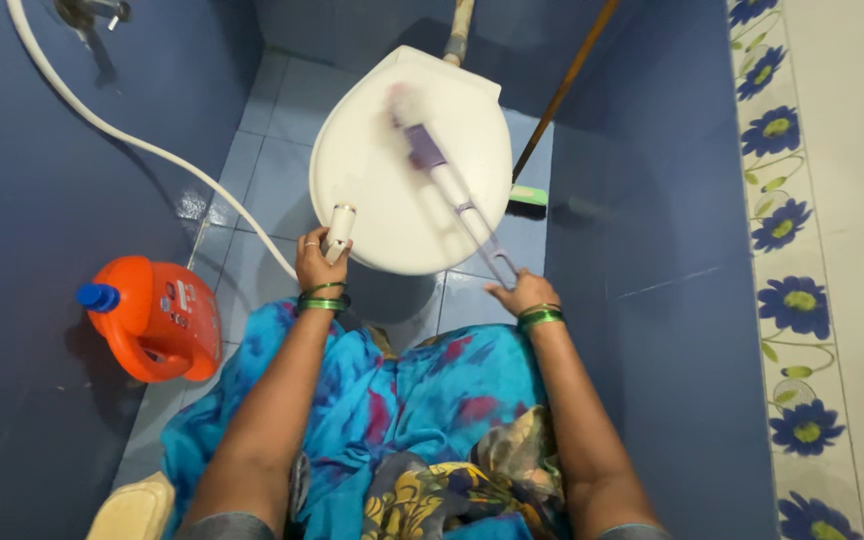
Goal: The person cleans a toilet by scrubbing the inside of the bowl with a brush and spraying water from a hand-held sprayer, then repeats the process on the lid and outer surfaces.
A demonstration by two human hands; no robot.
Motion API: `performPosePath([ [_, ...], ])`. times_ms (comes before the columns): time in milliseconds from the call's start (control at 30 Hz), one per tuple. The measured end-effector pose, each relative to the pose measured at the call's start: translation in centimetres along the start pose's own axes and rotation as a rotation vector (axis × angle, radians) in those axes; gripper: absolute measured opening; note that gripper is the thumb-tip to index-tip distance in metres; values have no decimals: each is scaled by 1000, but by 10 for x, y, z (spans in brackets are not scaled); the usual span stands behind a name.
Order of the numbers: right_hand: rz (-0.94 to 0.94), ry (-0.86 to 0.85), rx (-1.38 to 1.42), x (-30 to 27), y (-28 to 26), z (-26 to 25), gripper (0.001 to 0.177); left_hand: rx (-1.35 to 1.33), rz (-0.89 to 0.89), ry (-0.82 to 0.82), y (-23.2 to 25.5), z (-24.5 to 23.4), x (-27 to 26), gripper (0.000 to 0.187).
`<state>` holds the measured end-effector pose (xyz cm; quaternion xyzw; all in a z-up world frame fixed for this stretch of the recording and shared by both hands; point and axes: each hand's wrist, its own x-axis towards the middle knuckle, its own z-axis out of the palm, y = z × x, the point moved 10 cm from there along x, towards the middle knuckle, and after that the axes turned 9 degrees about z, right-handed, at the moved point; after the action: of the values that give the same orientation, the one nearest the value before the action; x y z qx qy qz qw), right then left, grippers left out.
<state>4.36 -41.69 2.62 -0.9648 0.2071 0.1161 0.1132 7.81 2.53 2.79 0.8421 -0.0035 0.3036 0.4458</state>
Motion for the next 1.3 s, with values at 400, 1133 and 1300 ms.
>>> performPosePath([
  [400, 100, 105, 141, -48, -64, 66, 75, -93, 75, 15, 42, -30, -22, 43],
  [1133, -178, 175, 153, -77, -76, 63, 91, 65, 176, -114, 39, -23, -39, 43],
  [1300, -351, 115, 139, -84, -98, 75, 81, 80, 141, -198, 31, -4, -46, 46],
])
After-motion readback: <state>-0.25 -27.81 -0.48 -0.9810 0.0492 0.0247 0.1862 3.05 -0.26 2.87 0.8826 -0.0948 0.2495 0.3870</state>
